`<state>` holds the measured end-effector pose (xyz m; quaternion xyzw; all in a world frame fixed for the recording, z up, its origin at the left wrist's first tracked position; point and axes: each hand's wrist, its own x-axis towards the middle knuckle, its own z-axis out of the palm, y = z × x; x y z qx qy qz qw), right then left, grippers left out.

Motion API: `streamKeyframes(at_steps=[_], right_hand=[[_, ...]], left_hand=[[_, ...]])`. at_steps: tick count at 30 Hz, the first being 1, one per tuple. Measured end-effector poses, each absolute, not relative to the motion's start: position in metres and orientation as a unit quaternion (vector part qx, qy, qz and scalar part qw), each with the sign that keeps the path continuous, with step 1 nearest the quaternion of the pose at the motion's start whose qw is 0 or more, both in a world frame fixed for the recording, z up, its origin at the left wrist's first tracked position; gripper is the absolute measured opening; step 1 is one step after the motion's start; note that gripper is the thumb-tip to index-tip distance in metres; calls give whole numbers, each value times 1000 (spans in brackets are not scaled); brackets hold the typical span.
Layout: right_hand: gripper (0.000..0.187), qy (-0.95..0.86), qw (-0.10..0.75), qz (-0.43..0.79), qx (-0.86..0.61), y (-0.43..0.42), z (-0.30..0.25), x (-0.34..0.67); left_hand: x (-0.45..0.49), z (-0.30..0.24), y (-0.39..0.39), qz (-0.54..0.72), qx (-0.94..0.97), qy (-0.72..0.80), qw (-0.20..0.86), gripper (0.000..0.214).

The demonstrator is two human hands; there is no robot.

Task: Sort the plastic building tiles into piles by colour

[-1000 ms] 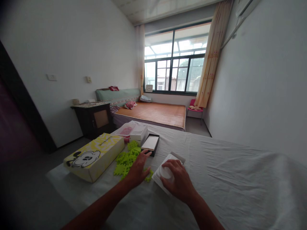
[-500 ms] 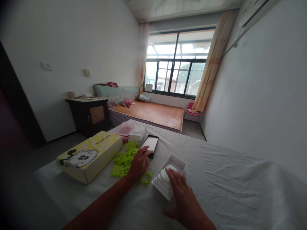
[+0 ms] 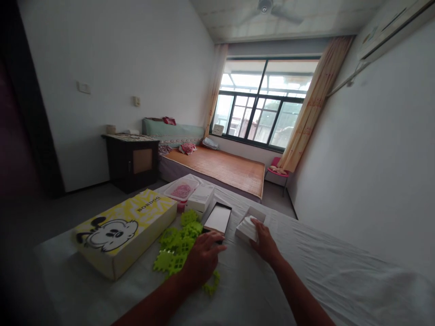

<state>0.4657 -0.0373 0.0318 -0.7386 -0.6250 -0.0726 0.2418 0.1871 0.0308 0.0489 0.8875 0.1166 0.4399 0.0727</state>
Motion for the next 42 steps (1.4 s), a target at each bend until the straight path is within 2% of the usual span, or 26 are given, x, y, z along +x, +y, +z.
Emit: streamKeyframes(at_steps=[5, 8, 10, 12, 14, 17, 19, 23, 29, 34, 38, 40, 42], right_hand=[[66, -565, 201, -83, -796, 15, 29, 513], [76, -512, 161, -86, -840, 31, 43, 519], [82, -519, 170, -106, -831, 39, 59, 506], [74, -575, 212, -131, -779, 44, 76, 477], [54, -649, 238, -120, -713, 48, 89, 439], [32, -716, 211, -38, -664, 47, 94, 386], [31, -727, 186, -10, -661, 43, 90, 365], [39, -731, 143, -28, -666, 36, 82, 360], [28, -736, 159, -81, -653, 32, 89, 363], [32, -658, 228, -179, -695, 10, 100, 367], [32, -579, 301, -192, -733, -27, 98, 381], [34, -543, 315, -186, -756, -44, 93, 387], [35, -522, 317, -186, -770, -54, 87, 388]], left_hand=[[188, 46, 29, 422, 898, 103, 70, 30], [188, 48, 28, 411, 904, 100, 67, 25], [189, 48, 26, 405, 907, 95, 62, 22], [190, 49, 24, 405, 908, 89, 59, 19], [191, 49, 22, 408, 907, 85, 59, 16], [191, 49, 21, 411, 906, 78, 59, 13], [188, 51, 23, 414, 906, 74, 53, 12], [185, 53, 27, 415, 905, 84, 37, 10], [186, 52, 28, 404, 908, 89, 57, 12], [181, 60, 35, 406, 885, 209, 95, 24], [181, 65, 39, 344, 878, 323, 78, 36], [188, 66, 37, 279, 890, 351, 79, 53], [200, 67, 32, 215, 901, 365, 91, 80]])
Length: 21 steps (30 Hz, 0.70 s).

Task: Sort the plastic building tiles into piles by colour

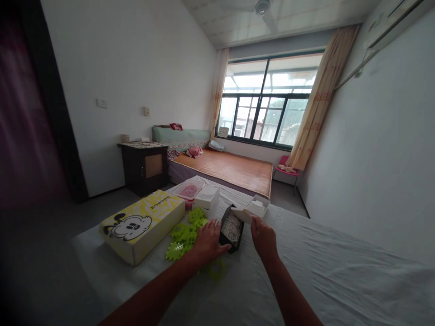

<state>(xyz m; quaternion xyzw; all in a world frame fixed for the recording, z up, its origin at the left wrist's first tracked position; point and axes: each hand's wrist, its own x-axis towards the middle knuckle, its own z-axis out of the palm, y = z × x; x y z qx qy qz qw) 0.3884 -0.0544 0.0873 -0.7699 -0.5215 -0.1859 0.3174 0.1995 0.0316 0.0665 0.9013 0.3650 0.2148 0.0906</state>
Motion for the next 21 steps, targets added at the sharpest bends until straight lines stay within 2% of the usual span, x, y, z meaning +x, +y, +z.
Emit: streamKeyframes(at_steps=[2, 4, 9, 14, 19, 21], right_hand=[[35, -516, 316, -188, -773, -60, 83, 387], [34, -517, 315, -188, -773, -63, 81, 382], [35, -523, 301, -200, -772, -67, 90, 368], [30, -540, 265, -206, -771, -68, 106, 357], [29, -554, 278, -198, -760, -63, 107, 350], [29, -552, 289, -196, -757, -62, 106, 352]], left_hand=[[211, 69, 24, 177, 905, 374, 102, 100], [221, 72, 16, 169, 900, 388, 106, 107], [229, 72, 1, 201, 881, 414, 113, 104], [227, 58, -8, 236, 881, 395, 107, 91], [224, 49, -2, 202, 888, 398, 110, 104], [222, 48, 2, 195, 879, 420, 108, 103]])
